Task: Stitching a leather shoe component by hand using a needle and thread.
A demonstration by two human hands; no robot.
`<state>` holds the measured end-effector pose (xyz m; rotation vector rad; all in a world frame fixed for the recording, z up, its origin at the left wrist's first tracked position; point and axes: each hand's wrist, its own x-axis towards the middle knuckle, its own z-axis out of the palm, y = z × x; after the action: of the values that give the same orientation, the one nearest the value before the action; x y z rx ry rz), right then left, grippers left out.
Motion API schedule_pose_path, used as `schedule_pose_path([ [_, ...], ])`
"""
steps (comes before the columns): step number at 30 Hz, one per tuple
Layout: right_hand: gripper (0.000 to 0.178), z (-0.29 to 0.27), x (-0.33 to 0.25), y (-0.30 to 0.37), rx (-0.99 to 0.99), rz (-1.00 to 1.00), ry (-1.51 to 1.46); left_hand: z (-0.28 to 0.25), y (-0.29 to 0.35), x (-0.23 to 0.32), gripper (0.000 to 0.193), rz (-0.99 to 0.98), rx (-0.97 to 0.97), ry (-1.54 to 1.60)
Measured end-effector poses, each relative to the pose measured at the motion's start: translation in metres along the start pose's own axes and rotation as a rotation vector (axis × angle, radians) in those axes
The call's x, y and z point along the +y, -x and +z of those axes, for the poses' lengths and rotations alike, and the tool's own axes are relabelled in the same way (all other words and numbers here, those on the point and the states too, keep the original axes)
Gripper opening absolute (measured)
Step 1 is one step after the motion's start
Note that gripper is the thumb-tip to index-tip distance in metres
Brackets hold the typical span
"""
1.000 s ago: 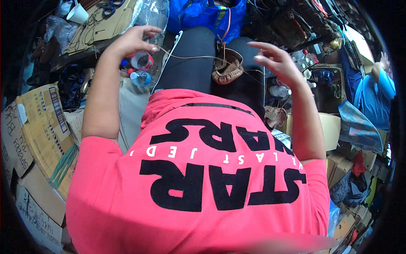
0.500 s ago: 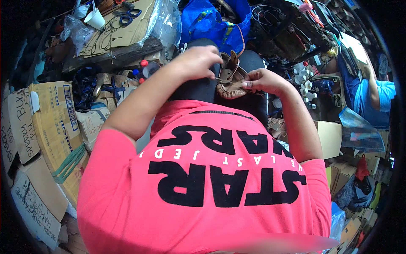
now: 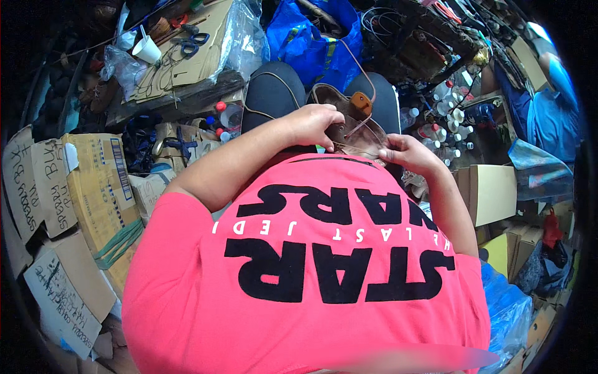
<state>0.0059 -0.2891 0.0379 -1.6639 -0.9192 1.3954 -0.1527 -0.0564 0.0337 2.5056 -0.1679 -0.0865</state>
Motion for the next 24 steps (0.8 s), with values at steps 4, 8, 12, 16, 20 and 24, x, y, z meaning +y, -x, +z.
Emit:
schedule_pose_path([
  [4,0.019,-0.001,0.001,0.009,-0.019,0.041,-0.111,0.002,0.014,0.015,0.029,0.098,0.292,-0.107],
  [8,0.02,0.004,0.001,0.016,0.037,0.061,-0.235,-0.012,0.013,0.024,0.021,0.357,0.537,-0.456],
  [12,0.023,0.007,-0.001,0.008,0.193,-0.177,-0.288,-0.025,-0.008,0.006,0.021,0.274,0.594,-0.432],
  [16,0.021,-0.004,-0.008,-0.021,0.329,-0.158,-0.158,-0.021,-0.036,-0.031,0.026,0.074,0.544,-0.374],
  [20,0.023,-0.011,0.001,-0.049,0.394,-0.018,-0.079,-0.011,-0.044,-0.056,0.022,-0.059,0.453,-0.208],
  [24,0.023,-0.01,-0.003,-0.041,0.489,0.012,0.061,-0.025,-0.043,-0.045,0.057,-0.134,0.272,-0.147],
])
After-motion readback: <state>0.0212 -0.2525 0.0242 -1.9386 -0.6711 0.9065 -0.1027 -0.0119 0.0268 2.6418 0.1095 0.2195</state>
